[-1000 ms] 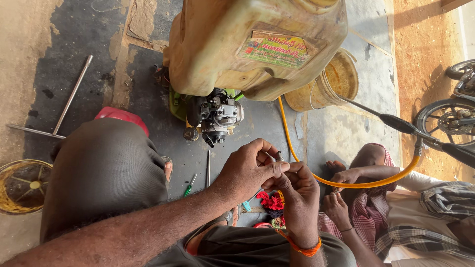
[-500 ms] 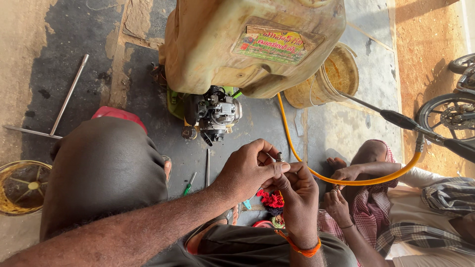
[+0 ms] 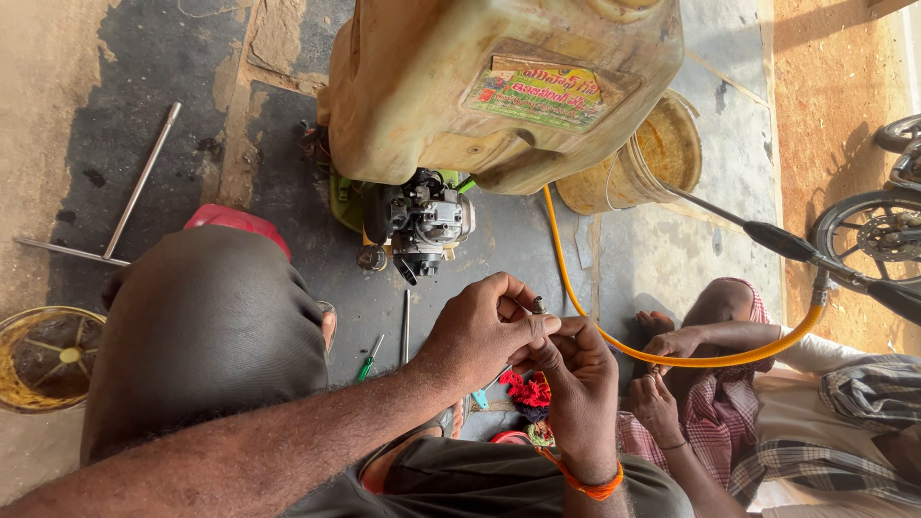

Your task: The person sits on the floor and works on a small engine attached to a sprayer tank. They use a socket wrench and screwdriver to tighten bolts and adjust components on the engine block.

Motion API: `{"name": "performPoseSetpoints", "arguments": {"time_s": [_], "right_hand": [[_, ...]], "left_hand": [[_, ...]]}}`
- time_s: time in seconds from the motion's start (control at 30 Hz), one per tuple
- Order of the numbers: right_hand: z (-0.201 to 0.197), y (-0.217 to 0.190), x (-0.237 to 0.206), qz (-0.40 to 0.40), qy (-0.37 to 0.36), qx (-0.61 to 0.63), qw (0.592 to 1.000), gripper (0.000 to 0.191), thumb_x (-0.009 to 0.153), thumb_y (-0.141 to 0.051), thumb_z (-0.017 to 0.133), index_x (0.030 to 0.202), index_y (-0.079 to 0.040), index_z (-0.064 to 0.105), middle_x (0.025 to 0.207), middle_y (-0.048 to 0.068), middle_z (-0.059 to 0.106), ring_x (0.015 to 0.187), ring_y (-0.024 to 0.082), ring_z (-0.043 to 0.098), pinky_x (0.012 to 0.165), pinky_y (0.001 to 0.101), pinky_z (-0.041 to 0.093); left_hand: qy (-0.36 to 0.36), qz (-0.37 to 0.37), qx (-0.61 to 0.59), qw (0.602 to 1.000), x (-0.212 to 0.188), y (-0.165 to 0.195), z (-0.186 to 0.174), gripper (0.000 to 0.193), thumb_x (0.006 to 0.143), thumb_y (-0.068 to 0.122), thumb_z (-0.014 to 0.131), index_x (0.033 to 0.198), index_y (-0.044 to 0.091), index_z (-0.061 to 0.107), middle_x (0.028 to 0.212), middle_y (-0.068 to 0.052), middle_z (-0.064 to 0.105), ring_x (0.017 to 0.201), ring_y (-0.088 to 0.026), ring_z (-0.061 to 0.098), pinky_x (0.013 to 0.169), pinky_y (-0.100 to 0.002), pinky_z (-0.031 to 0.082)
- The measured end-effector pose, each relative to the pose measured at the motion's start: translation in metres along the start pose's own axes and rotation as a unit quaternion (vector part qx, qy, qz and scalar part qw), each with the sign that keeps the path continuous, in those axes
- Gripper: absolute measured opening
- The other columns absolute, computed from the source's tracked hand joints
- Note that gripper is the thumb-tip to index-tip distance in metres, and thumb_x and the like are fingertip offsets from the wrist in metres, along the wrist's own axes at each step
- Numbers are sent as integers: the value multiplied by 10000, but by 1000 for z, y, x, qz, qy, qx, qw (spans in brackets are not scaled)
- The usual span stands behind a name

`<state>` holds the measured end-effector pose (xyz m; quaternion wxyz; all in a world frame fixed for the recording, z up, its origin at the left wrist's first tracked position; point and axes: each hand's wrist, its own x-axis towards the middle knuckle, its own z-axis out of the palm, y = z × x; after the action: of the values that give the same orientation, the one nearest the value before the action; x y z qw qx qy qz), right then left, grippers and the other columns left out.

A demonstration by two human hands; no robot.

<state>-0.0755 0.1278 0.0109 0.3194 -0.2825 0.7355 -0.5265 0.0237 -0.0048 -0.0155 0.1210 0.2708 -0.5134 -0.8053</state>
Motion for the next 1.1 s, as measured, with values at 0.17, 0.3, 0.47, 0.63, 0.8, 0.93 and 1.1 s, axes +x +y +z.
{"name": "performPoseSetpoints", "arguments": {"time_s": [0.17, 0.3, 0.47, 0.63, 0.8, 0.93, 1.1], "right_hand": [[3, 3, -3, 8, 1, 12, 1000, 177, 999, -137, 644, 1035, 34, 617, 841, 140, 754, 766, 165, 748, 667, 292, 612], [5, 4, -6, -4, -9, 14, 1000, 173, 1004, -129, 638, 1038, 38, 608, 855, 139, 754, 781, 169, 755, 684, 302, 624], [13, 6, 3, 3, -12, 17, 1000, 159, 1009, -113, 631, 1045, 38, 596, 871, 140, 757, 789, 172, 752, 700, 317, 631], [14, 2, 4, 4, -7, 24, 1000, 150, 1005, -103, 627, 1044, 39, 597, 872, 146, 757, 790, 178, 755, 701, 332, 640], [9, -2, -2, 3, -8, 21, 1000, 154, 1008, -109, 624, 1044, 39, 600, 867, 143, 758, 785, 175, 756, 700, 329, 640], [14, -14, 7, 12, -9, 9, 1000, 174, 1010, -120, 626, 1062, 45, 605, 875, 142, 759, 802, 181, 757, 714, 333, 638], [1, -5, 16, -84, -14, -132, 988, 329, 958, -123, 684, 1204, 66, 573, 1078, 194, 710, 1001, 208, 688, 873, 345, 566]], "left_hand": [[11, -2, 29, 1000, -4, 1, -1, 399, 851, 333, 789, 1044, 17, 638, 821, -65, 774, 727, -111, 751, 638, -259, 613], [14, 0, 15, 1000, -9, 1, -2, 391, 850, 324, 789, 1033, 11, 643, 814, -68, 778, 726, -113, 757, 635, -257, 614], [13, -16, 25, 999, -5, 6, -15, 382, 857, 330, 778, 1047, 29, 641, 821, -56, 763, 723, -112, 755, 625, -260, 627], [10, -14, 40, 999, -4, 14, -14, 388, 864, 340, 775, 1049, 28, 639, 819, -64, 758, 717, -117, 751, 615, -261, 625], [11, -14, 40, 999, -9, 13, -9, 389, 864, 347, 774, 1048, 30, 643, 817, -51, 753, 721, -116, 754, 618, -260, 628], [14, -14, 37, 999, -2, 9, -6, 390, 860, 346, 777, 1040, 27, 643, 825, -58, 765, 721, -110, 757, 619, -251, 621], [78, -30, -6, 996, 26, -9, -6, 372, 852, 322, 786, 1042, 34, 648, 891, -86, 756, 797, -137, 746, 685, -280, 623]]}}
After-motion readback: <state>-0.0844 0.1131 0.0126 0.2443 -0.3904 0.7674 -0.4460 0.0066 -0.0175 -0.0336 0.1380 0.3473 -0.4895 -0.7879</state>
